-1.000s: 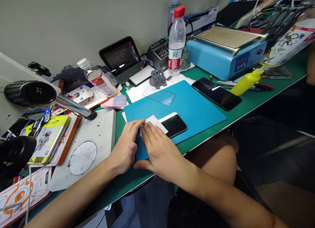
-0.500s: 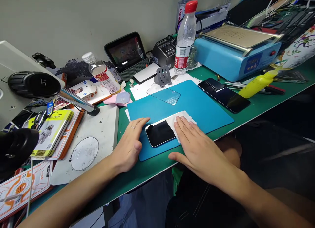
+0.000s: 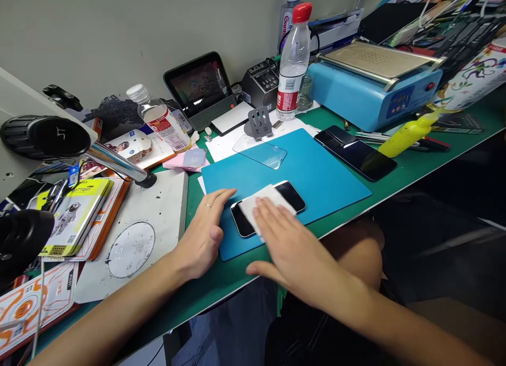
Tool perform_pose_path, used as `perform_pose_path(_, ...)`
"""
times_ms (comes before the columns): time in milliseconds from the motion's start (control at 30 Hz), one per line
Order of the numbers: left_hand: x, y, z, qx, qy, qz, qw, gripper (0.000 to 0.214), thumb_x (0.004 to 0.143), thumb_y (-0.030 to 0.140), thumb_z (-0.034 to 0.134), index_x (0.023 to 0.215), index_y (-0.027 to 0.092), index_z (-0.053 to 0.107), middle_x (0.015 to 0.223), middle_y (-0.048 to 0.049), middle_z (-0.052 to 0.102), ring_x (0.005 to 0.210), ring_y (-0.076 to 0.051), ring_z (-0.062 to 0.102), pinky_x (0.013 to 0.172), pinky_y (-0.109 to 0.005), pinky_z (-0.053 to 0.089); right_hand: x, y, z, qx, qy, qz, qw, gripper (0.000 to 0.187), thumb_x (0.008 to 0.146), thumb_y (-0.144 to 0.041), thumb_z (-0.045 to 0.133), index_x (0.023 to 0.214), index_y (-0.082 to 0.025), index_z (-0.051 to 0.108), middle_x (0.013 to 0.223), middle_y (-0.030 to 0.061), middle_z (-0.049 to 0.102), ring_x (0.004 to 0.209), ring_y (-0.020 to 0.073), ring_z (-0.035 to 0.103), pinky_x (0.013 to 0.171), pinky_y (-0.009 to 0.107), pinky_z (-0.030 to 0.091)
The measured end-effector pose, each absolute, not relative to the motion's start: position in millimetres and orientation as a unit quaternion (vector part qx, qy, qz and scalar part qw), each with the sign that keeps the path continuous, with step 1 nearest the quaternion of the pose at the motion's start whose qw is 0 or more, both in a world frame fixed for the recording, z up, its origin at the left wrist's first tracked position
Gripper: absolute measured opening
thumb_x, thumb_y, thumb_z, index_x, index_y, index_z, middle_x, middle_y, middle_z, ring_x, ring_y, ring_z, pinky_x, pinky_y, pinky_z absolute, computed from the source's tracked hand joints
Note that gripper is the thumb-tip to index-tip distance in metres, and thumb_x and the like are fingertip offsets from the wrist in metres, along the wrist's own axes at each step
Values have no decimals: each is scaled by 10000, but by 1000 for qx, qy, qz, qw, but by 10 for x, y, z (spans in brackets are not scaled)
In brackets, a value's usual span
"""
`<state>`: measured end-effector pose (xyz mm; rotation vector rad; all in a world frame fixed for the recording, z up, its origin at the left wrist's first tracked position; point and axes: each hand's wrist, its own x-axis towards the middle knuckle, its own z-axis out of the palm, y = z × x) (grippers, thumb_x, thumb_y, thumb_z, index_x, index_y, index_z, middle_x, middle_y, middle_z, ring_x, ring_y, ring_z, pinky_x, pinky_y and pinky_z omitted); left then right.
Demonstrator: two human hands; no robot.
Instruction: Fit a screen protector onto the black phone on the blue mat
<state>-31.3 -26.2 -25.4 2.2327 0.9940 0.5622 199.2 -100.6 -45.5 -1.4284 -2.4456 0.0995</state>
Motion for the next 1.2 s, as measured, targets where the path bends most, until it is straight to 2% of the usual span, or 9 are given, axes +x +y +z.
perform_pose_path(133, -304, -259, -243, 847, 373, 211, 315, 963, 901, 843, 16, 1559, 223, 350, 1548, -168, 414, 1454, -362, 379, 1231, -589, 256, 2379, -1017, -489, -569, -809, -19, 147, 921, 986, -676, 400, 1557, 45, 345, 1627, 307, 323, 1530, 392, 320, 1208, 580, 360)
perform_pose_path(267, -290, -254, -239, 846, 369, 218, 318, 971, 893, 852, 18, 1556, 229, 358, 1536, -166, 421, 1448, -368, 384, 1224, -593, 265, 2138, -1063, -514, -603, -781, -27, 162, 976, 959, -716, 405, 1548, 61, 351, 1631, 330, 286, 1546, 426, 252, 1202, 615, 348)
perform_pose_path(400, -287, -266, -244, 844, 369, 217, 323, 960, 896, 849, 26, 1549, 231, 361, 1545, -157, 415, 1450, -350, 378, 1229, -576, 260, 1615, -1112, -516, -556, -813, 3, 172, 1074, 877, -792, 462, 1501, 81, 426, 1605, 331, 341, 1525, 424, 312, 1208, 538, 377)
perform_pose_path(500, -289, -276, -248, 840, 378, 217, 323, 978, 887, 854, 16, 1541, 221, 375, 1550, -163, 412, 1454, -350, 377, 1238, -574, 242, 1446, -1107, -505, -520, -836, 29, 174, 1114, 853, -802, 496, 1501, 101, 410, 1611, 333, 323, 1531, 408, 310, 1219, 510, 372)
perform_pose_path(667, -303, -272, -251, 843, 376, 213, 320, 992, 882, 859, 11, 1541, 212, 376, 1541, -175, 419, 1452, -362, 381, 1234, -583, 250, 1851, -1061, -439, -453, -873, 56, 170, 904, 956, -694, 463, 1537, -3, 420, 1640, 237, 353, 1537, 346, 326, 1221, 508, 375)
perform_pose_path(833, -296, -265, -230, 846, 372, 203, 324, 965, 893, 852, 19, 1547, 233, 367, 1533, -168, 423, 1439, -370, 396, 1221, -593, 271, 2361, -1066, -466, -527, -834, 2, 163, 847, 992, -626, 459, 1583, -31, 341, 1615, 257, 396, 1525, 363, 348, 1191, 568, 396)
perform_pose_path(933, -274, -273, -208, 847, 368, 209, 323, 950, 905, 842, 33, 1547, 229, 369, 1532, -166, 427, 1442, -364, 393, 1220, -583, 277, 2304, -1091, -539, -566, -806, -50, 168, 904, 986, -647, 438, 1575, 27, 316, 1604, 322, 369, 1507, 416, 361, 1171, 600, 401)
perform_pose_path(1033, -257, -280, -199, 848, 360, 223, 320, 934, 918, 831, 41, 1542, 222, 377, 1531, -160, 440, 1441, -348, 396, 1222, -566, 278, 1975, -1113, -572, -591, -786, -60, 173, 1009, 930, -702, 490, 1538, 89, 342, 1591, 375, 337, 1508, 461, 330, 1165, 605, 402)
perform_pose_path(1200, -263, -269, -218, 846, 361, 225, 321, 937, 919, 829, 39, 1532, 214, 391, 1518, -169, 448, 1426, -350, 408, 1215, -569, 286, 1488, -1136, -542, -554, -814, -25, 176, 1085, 843, -770, 562, 1491, 90, 432, 1592, 334, 367, 1504, 420, 363, 1200, 503, 397)
